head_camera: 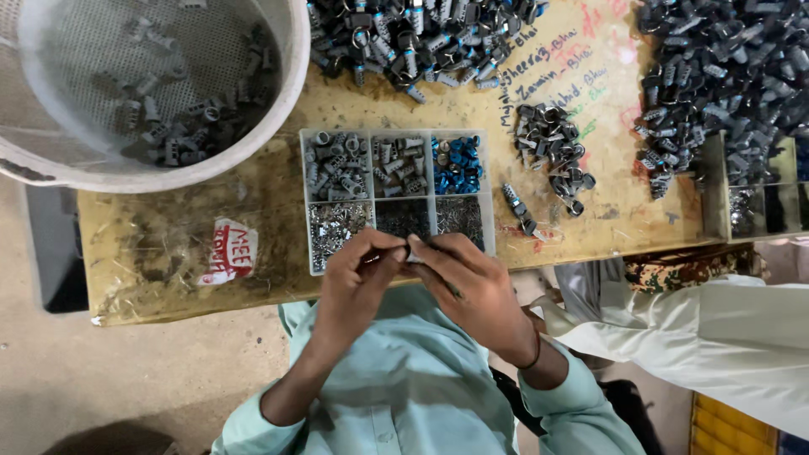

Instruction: The person assembles small metal fasteners by hand, picking a grey cylindrical part and a small metal ring, then joining them. The person places the assembled units into a compartmentalized tray. A second person works nearby, sorting similar parts into a basket.

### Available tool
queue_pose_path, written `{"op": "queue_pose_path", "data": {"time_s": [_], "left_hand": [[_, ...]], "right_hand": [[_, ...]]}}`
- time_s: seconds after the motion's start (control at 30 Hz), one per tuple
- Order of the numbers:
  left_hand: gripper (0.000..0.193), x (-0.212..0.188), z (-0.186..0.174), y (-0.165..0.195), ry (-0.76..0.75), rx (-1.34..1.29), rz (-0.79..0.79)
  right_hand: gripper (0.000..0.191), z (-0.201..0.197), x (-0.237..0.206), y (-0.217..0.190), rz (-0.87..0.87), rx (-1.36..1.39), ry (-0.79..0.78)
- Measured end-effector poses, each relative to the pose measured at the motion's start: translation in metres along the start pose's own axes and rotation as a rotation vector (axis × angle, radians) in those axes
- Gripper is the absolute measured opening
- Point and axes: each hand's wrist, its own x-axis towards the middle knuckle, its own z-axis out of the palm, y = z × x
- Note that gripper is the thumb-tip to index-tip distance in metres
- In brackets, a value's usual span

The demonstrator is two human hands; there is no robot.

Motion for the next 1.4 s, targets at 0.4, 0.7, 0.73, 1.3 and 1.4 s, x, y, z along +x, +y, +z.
{"op": "queue_pose_path", "data": {"time_s": [0.4,0.7,0.73,1.3,1.4], "left_hand": [[0.01,0.001,-0.011,0.003,-0.057,-0.279,-0.207],[0.015,-0.005,-0.008,0.012,-0.065,-0.08,-0.211],[0.013,-0.006,-0.005,0.013,-0.054,-0.007,-0.097],[0.012,0.019,-0.019,-0.03,-0.164,0.258,0.311],[0.012,0.025,-0.02,-0.032,-0.17,0.226,0.321]], "right_hand": [[0.034,0.01,-0.001,0.019,0.053,0.155,0.093],[0.043,0.009,-0.01,0.017,-0.057,0.071,0.104],[0.042,0.01,-0.011,0.017,-0.074,0.021,0.117],[0.019,0.01,0.064,0.124,0.273,-0.539,0.247],[0.015,0.001,0.067,0.126,0.176,-0.239,0.22]]}}
